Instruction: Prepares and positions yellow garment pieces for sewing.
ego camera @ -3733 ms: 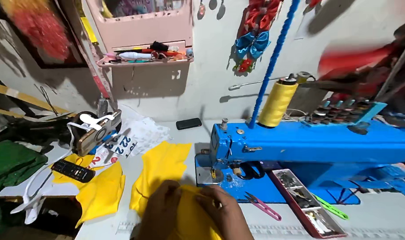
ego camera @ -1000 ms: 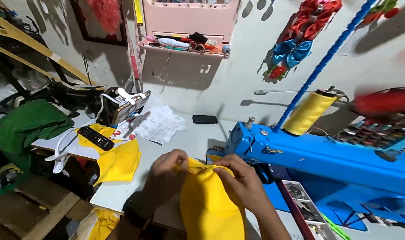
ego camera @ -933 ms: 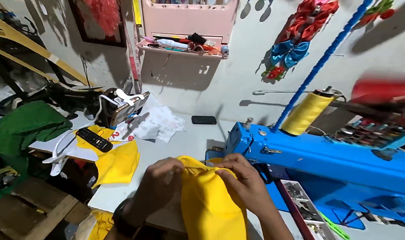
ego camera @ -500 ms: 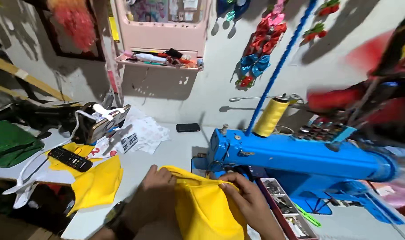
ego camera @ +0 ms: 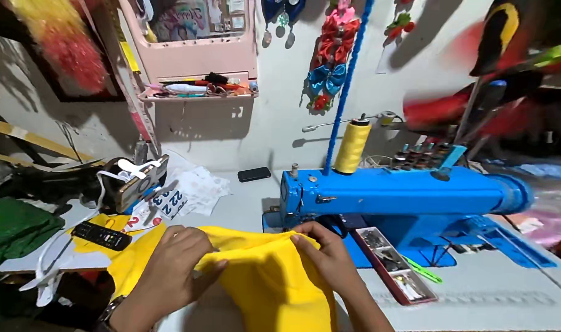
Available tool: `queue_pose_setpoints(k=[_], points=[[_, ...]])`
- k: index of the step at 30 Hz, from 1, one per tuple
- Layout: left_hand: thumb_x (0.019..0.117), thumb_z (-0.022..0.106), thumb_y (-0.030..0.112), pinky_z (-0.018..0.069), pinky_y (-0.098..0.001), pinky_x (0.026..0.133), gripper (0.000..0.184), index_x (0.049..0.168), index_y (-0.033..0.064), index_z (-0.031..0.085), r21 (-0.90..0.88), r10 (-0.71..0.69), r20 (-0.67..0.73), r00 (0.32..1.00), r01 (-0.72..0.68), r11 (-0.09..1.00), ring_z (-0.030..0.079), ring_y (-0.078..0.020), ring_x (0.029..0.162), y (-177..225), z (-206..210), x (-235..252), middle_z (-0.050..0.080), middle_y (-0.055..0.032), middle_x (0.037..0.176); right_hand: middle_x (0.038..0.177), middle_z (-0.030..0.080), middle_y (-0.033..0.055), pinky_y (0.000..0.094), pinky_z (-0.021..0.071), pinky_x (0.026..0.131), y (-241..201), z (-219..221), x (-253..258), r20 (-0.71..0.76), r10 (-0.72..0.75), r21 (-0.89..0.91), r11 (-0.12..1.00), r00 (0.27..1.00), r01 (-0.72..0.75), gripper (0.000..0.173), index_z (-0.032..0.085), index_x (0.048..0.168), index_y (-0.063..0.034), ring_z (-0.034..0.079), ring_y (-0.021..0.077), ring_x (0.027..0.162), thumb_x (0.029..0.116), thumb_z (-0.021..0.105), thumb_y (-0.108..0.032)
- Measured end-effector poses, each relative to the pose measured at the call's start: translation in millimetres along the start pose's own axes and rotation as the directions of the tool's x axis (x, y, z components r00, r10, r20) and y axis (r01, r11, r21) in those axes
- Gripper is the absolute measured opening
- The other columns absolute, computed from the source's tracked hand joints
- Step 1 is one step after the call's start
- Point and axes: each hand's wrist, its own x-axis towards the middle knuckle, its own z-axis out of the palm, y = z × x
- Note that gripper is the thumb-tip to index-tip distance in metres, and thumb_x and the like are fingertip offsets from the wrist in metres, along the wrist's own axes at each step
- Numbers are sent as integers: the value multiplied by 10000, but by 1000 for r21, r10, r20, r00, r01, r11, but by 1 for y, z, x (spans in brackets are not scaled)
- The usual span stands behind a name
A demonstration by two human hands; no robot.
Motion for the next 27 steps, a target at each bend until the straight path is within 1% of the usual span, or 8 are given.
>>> queue_pose_setpoints(k=[4,8,10,13,16,19,22,27], points=[[979,608,394,576,-359,726,383,1043,34,721,-220,-321,31,946,320,922,674,-132,744,-5,18,4,697,-35,801,891,696,-45,152,536,786,0,17,2,60,22,22,999,998,-23,133,695,1020,-53,642,-36,833,972,610,-143],[957,664,361,484,-559,952,363,1142,63,758,-359,-359,-20,933,329,874,685,-227,1112,26,58,7,733,-90,1198,896,695,-21,171,536,791,7,29,1,125,78,54,995,989,-85,149,692,1031,-37,641,-14,831,985,604,-147],[973,650,370,518,-467,997,397,1194,55,746,-436,-315,-8,949,280,855,668,-194,1175,45,72,11,706,-96,1279,913,700,-11,172,538,809,8,31,0,145,79,51,995,986,-87,152,694,1038,-31,649,-11,853,988,606,-144],[981,644,256,537,-219,826,290,1138,38,755,-535,-293,-46,955,224,815,671,-67,951,54,86,20,745,-71,1111,934,708,1,168,542,831,7,30,1,150,39,38,998,988,-46,150,699,1035,-26,656,-8,874,988,614,-140],[960,660,190,475,-123,638,185,1032,50,756,-565,-334,-3,942,274,778,575,27,705,57,84,24,720,-7,904,943,713,10,172,542,851,8,28,-1,150,8,31,999,989,-12,151,705,1034,-25,659,-4,893,989,613,-136],[959,650,184,437,-127,548,176,1008,36,730,-550,-373,35,927,330,767,508,23,573,62,84,24,638,19,723,961,720,13,180,547,859,10,27,-2,145,-11,15,1000,989,9,162,714,1039,-29,666,7,904,993,613,-147],[990,599,204,485,-146,552,202,1020,37,707,-500,-380,-17,925,321,804,557,5,572,67,84,21,641,12,705,967,725,21,185,554,847,10,28,-3,129,-73,-5,997,989,75,165,698,1070,-28,673,14,896,979,650,-156],[1041,556,238,536,-134,675,219,1057,51,668,-490,-341,-123,932,241,838,638,14,776,65,74,19,696,-29,947,929,678,22,172,548,773,1,12,2,208,-99,-13,995,973,104,195,634,1110,-34,643,13,840,954,678,-143]])
